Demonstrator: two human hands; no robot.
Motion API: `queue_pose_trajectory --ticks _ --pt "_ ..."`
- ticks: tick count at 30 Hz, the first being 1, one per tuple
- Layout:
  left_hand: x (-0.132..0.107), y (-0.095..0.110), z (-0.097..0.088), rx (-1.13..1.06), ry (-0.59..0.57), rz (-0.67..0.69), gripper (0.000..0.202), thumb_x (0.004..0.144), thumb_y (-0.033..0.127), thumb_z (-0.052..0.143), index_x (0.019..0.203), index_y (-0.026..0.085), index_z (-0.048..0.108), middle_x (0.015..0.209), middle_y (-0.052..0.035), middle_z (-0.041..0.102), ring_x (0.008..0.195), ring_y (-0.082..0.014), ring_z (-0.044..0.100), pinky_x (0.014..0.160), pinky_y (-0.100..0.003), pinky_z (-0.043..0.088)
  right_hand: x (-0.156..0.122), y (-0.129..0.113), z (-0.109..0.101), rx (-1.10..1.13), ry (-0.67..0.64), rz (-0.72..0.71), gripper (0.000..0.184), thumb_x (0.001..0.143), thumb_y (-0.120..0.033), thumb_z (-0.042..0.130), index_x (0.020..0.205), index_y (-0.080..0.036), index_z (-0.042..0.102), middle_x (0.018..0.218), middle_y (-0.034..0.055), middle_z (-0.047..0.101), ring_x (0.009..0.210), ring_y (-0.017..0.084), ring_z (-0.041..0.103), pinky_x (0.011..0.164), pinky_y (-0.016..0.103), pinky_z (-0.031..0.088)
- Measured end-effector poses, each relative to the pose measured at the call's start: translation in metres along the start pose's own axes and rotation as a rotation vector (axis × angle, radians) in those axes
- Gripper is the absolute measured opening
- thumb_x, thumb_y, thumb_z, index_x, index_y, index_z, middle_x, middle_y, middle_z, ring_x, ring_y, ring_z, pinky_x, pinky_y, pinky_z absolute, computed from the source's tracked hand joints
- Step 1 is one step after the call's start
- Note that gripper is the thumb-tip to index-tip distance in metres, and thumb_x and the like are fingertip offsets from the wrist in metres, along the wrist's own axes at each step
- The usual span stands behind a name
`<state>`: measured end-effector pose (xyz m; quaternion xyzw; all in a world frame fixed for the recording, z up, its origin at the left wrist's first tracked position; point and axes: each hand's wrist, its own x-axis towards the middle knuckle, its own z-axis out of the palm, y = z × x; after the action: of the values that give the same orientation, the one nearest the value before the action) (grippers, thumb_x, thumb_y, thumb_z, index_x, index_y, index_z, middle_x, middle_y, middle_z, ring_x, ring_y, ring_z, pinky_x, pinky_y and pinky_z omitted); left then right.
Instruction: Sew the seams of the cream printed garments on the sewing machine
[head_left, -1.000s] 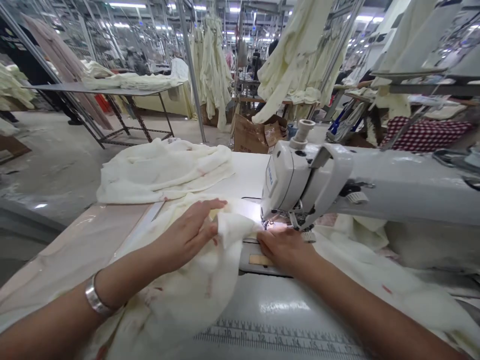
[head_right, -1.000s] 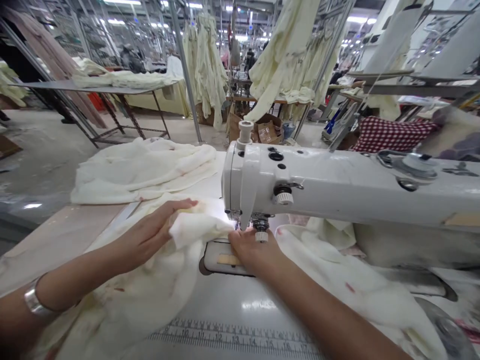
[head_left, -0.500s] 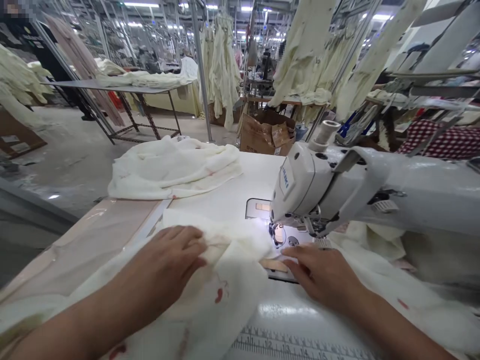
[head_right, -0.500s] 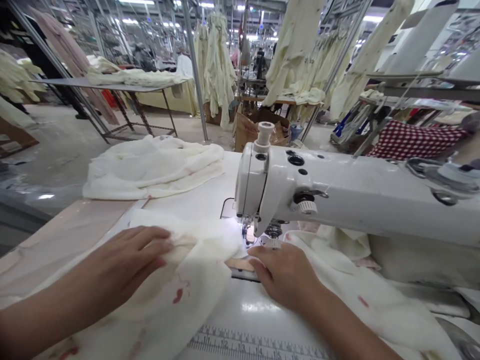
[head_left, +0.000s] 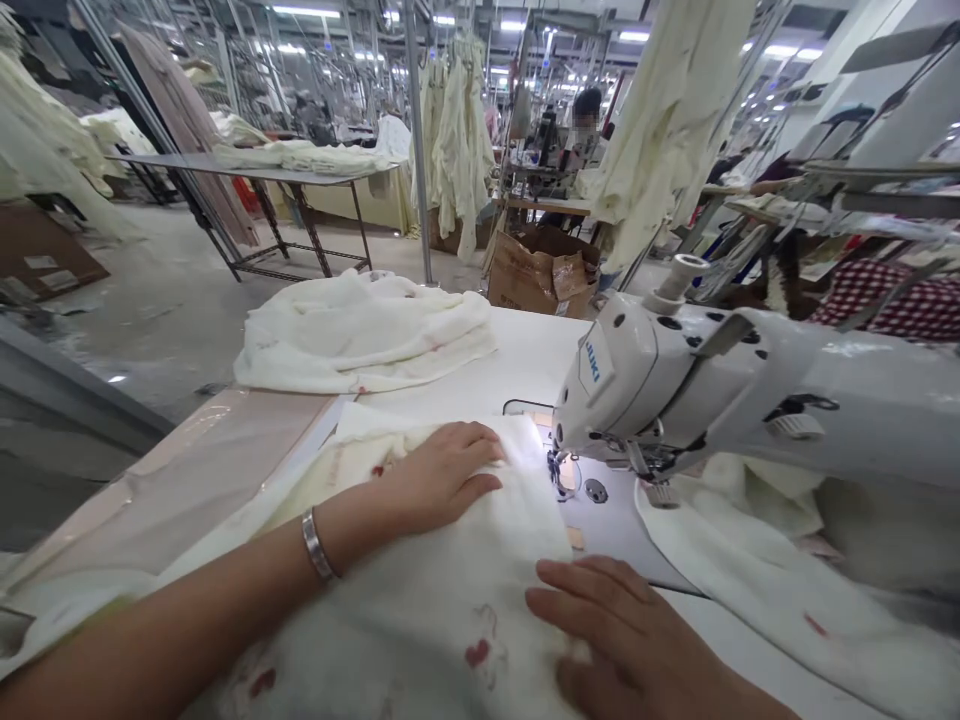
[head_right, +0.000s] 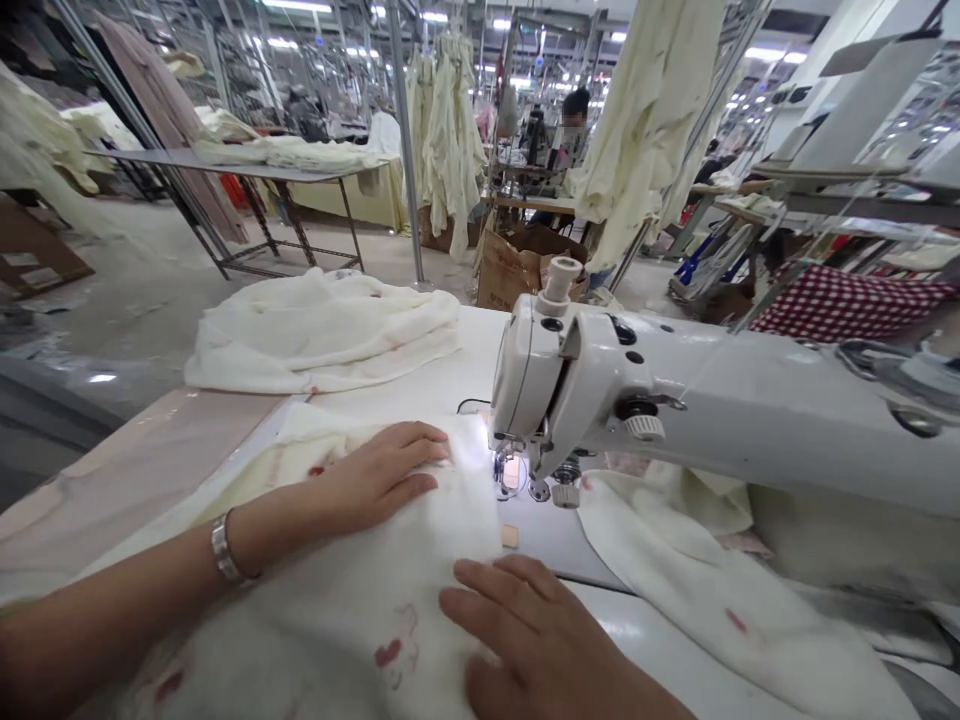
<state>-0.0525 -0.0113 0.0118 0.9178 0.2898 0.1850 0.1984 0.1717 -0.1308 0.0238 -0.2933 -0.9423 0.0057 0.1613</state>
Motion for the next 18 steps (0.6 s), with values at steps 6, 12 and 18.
queue_pose_trajectory --ticks 6,12,18 --pt "0.022 0.017 0.025 0.202 0.063 0.187 0.016 0.090 0.019 0.044 0.092 0.015 0.060 0.099 -0.0047 0.059 0.091 -0.0176 0.051 0.098 -0.038 0.032 -0.010 0.011 0.010 0.008 -0.027 -0.032 0.023 0.084 -0.030 0.049 0.104 -0.021 0.058 0.119 0.0049 0.060 0.117 0.019 0.048 0.098 0.038 0.038" --pt "0.015 0.015 0.032 0.182 -0.042 0.187 0.020 0.087 0.024 0.051 0.106 0.017 0.056 0.120 -0.0068 0.052 0.107 -0.0218 0.046 0.100 -0.039 0.030 -0.009 0.015 0.000 0.120 0.026 0.025 0.026 0.085 -0.034 0.053 0.108 -0.020 0.056 0.111 0.0049 0.064 0.113 0.017 0.051 0.098 0.033 0.039" --pt "0.000 0.026 0.028 0.075 -0.108 0.213 0.028 0.085 0.028 0.056 0.111 0.019 0.053 0.122 -0.0069 0.050 0.111 -0.0216 0.046 0.103 -0.041 0.027 -0.015 0.047 0.004 -0.063 0.063 0.296 0.026 0.091 -0.023 0.040 0.112 -0.018 0.055 0.092 0.0087 0.063 0.079 0.017 0.059 0.066 0.030 0.046"
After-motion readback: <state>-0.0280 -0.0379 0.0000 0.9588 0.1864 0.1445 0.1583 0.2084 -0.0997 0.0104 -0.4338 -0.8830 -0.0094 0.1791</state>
